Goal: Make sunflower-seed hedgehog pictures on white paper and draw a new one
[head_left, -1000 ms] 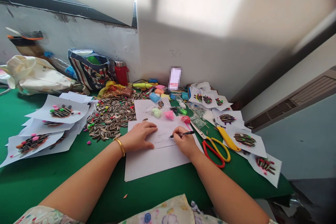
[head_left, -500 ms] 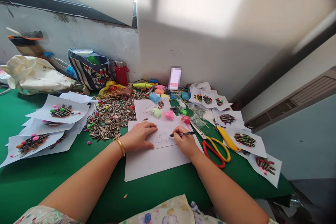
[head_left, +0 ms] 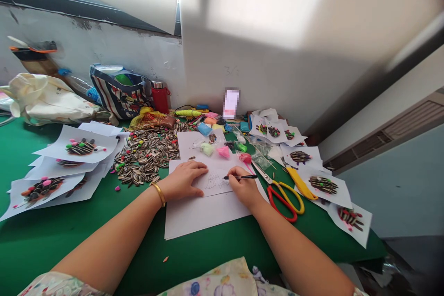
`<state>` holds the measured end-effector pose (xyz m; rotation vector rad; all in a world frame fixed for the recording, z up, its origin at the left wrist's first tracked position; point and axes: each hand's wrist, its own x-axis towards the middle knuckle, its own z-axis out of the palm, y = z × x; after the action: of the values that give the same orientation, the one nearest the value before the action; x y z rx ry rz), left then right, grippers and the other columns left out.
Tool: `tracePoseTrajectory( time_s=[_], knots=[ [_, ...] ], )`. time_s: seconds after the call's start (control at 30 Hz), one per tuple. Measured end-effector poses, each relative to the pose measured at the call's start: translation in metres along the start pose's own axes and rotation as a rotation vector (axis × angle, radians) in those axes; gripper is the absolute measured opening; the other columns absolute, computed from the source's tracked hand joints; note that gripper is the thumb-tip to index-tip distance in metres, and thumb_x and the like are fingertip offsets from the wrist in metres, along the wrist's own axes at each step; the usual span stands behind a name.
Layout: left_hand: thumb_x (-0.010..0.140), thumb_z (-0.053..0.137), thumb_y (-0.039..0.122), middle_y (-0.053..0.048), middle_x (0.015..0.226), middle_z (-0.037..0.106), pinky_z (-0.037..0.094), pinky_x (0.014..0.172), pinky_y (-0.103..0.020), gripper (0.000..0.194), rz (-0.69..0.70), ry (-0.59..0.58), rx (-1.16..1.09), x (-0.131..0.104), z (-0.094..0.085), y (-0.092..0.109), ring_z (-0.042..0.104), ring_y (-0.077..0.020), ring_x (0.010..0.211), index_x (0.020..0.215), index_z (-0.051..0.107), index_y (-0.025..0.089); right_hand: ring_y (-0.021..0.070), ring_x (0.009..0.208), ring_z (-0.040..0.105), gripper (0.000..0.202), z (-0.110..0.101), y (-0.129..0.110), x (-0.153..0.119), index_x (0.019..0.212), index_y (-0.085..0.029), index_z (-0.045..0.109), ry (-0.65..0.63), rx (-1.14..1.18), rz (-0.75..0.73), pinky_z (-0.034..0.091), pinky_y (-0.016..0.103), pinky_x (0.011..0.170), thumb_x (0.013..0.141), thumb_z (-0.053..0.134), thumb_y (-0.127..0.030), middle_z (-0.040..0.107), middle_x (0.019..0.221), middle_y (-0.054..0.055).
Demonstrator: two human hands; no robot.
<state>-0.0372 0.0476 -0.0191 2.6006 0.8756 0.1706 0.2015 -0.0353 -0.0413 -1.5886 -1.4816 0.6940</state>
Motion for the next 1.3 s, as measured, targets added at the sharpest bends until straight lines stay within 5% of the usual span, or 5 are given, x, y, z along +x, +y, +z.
tracePoseTrajectory(
  time_s=[1.3],
  knots=[
    [0.069, 0.078, 0.050, -0.008, 0.143, 0.052, 0.031, 0.113, -0.045, 0.074, 0.000, 0.000, 0.001, 0.0004, -0.0014, 0.0015, 0.041, -0.0335, 0.136, 0.136, 0.056, 0.027, 0.0186, 0.079, 0.061, 0.017, 0.0013, -0.0047, 0.0029, 0.090, -0.022, 0.065, -0.047, -0.029, -0.055, 0.046, 0.029, 0.072, 0.085, 0.050, -0.029, 0.067, 0.085, 0.002]
  ],
)
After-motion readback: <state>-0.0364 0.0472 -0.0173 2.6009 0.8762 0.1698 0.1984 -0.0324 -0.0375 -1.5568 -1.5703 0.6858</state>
